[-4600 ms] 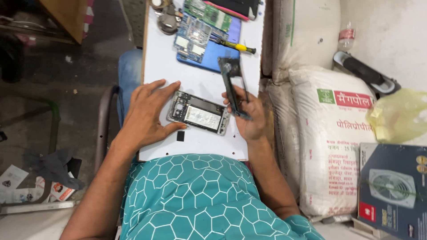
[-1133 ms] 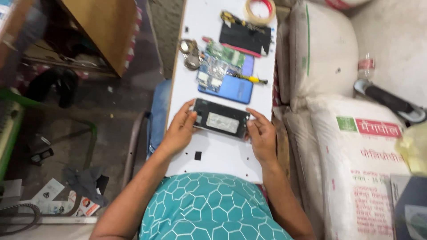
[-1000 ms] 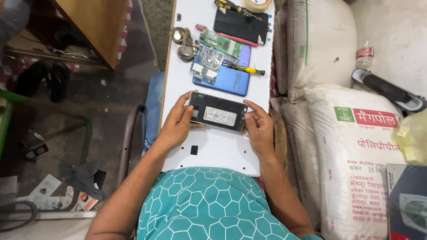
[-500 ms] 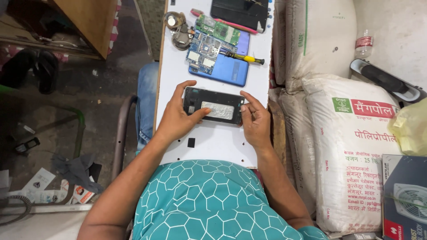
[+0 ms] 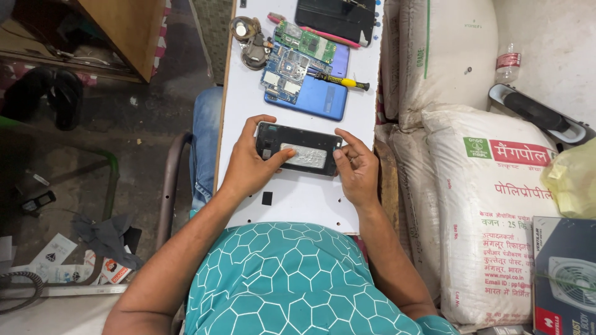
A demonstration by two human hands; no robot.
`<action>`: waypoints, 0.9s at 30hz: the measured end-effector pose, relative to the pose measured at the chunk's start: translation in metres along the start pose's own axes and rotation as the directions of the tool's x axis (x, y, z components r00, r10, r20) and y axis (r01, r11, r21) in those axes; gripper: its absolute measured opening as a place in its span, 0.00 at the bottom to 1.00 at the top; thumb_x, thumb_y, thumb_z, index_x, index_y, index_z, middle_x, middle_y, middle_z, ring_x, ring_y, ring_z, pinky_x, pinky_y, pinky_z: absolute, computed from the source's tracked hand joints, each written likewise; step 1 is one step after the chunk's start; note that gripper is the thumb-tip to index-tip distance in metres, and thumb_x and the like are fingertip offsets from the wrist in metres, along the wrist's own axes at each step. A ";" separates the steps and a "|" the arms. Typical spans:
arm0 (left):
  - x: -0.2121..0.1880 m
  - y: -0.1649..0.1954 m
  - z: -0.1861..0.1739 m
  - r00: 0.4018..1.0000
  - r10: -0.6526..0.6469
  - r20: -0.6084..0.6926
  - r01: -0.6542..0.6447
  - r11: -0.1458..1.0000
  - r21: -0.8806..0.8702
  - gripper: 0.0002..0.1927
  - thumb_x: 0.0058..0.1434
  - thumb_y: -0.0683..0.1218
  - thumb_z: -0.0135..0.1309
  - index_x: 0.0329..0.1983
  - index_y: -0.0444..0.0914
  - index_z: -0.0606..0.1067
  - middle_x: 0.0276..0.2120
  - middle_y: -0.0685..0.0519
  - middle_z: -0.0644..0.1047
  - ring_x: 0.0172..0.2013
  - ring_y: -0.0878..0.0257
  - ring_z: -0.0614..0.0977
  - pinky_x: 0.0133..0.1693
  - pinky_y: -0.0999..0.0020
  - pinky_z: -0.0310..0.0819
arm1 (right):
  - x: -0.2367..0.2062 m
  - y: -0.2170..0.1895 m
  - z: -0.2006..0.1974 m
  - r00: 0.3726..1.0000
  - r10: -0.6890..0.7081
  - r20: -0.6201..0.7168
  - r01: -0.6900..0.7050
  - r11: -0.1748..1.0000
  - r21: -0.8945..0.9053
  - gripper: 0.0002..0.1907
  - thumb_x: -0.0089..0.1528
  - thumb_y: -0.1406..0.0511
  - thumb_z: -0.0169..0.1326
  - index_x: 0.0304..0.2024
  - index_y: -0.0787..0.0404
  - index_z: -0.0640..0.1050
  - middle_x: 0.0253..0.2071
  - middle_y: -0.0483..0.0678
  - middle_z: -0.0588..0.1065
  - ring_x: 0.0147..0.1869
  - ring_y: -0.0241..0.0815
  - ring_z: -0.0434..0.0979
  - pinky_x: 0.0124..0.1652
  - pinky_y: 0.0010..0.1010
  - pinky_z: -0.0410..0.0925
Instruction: The person uses a screwdriver to unscrew components on a phone motherboard, then removes the phone's back cover and battery and separates the mid-frame, handling the disassembled parts on a board resting on their lap.
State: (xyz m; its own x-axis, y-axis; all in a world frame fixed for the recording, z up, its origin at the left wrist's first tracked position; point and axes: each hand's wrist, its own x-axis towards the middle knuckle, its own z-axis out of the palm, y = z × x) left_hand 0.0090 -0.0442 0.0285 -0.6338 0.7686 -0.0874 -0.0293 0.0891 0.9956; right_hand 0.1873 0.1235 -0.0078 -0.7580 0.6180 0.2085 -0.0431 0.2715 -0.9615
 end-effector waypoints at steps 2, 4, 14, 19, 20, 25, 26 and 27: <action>-0.001 -0.001 0.000 1.000 -0.004 -0.004 0.004 1.000 0.007 0.34 0.57 0.41 0.66 0.62 0.39 0.62 0.36 0.48 0.81 0.30 0.67 0.84 0.26 0.74 0.81 | 0.000 -0.002 0.000 1.000 0.028 -0.004 -0.028 1.000 0.006 0.22 0.70 0.65 0.54 0.65 0.69 0.72 0.28 0.42 0.75 0.27 0.24 0.68 0.27 0.18 0.62; -0.001 -0.002 0.000 1.000 -0.002 -0.006 0.002 1.000 0.014 0.34 0.56 0.41 0.67 0.61 0.39 0.62 0.35 0.48 0.81 0.28 0.67 0.84 0.25 0.74 0.80 | 0.001 -0.004 0.000 0.999 0.046 0.001 -0.046 0.999 0.012 0.22 0.70 0.65 0.54 0.64 0.68 0.73 0.27 0.41 0.75 0.25 0.23 0.65 0.25 0.17 0.57; -0.003 0.001 -0.002 1.000 0.003 -0.009 -0.003 0.999 0.033 0.34 0.56 0.41 0.67 0.61 0.38 0.62 0.32 0.49 0.82 0.25 0.69 0.82 0.23 0.75 0.77 | 0.003 -0.009 0.001 0.999 0.050 0.020 -0.049 0.999 -0.022 0.21 0.70 0.67 0.54 0.64 0.67 0.72 0.27 0.38 0.73 0.27 0.21 0.63 0.28 0.16 0.56; -0.003 -0.006 -0.004 0.999 0.032 0.003 -0.032 0.999 0.001 0.28 0.60 0.44 0.63 0.59 0.37 0.63 0.32 0.52 0.80 0.27 0.69 0.83 0.24 0.75 0.79 | 0.003 -0.011 0.001 0.998 0.060 0.012 -0.060 0.998 0.009 0.23 0.70 0.65 0.56 0.66 0.67 0.72 0.26 0.37 0.70 0.27 0.21 0.60 0.28 0.16 0.54; -0.002 -0.008 -0.004 0.999 0.052 0.009 -0.051 0.997 -0.061 0.24 0.64 0.45 0.61 0.57 0.37 0.64 0.33 0.53 0.80 0.29 0.70 0.83 0.25 0.75 0.81 | 0.004 -0.011 0.001 0.998 0.069 0.015 -0.069 0.998 0.011 0.23 0.70 0.65 0.57 0.65 0.67 0.73 0.26 0.38 0.71 0.27 0.21 0.61 0.28 0.15 0.55; 0.003 -0.022 -0.006 0.998 0.057 0.038 -0.048 0.977 -0.206 0.13 0.71 0.46 0.52 0.51 0.34 0.68 0.31 0.53 0.78 0.29 0.71 0.81 0.27 0.73 0.83 | 0.007 -0.008 -0.003 0.993 0.092 0.071 -0.108 0.960 0.259 0.21 0.68 0.65 0.59 0.60 0.70 0.74 0.36 0.45 0.80 0.35 0.26 0.75 0.34 0.16 0.67; 0.003 -0.024 -0.007 0.997 0.063 0.044 -0.052 0.977 -0.207 0.12 0.71 0.46 0.52 0.50 0.33 0.68 0.30 0.53 0.78 0.28 0.71 0.80 0.27 0.73 0.82 | 0.008 -0.007 -0.004 0.990 0.118 0.079 -0.136 0.945 0.297 0.19 0.68 0.64 0.58 0.57 0.70 0.75 0.36 0.45 0.80 0.35 0.28 0.77 0.35 0.18 0.69; 0.003 -0.025 -0.006 0.996 0.067 0.049 -0.056 0.976 -0.208 0.12 0.71 0.45 0.52 0.49 0.32 0.68 0.30 0.52 0.78 0.28 0.70 0.80 0.27 0.73 0.82 | 0.008 -0.006 -0.004 0.986 0.144 0.088 -0.165 0.928 0.333 0.17 0.68 0.64 0.57 0.54 0.70 0.76 0.37 0.46 0.81 0.35 0.29 0.79 0.36 0.19 0.72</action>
State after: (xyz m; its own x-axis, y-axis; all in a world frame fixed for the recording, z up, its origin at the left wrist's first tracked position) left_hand 0.0025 -0.0479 0.0034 -0.5953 0.8032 -0.0216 -0.1543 -0.0880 0.9841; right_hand 0.1843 0.1302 0.0006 -0.8104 0.5836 0.0515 -0.1317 -0.0959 -0.9866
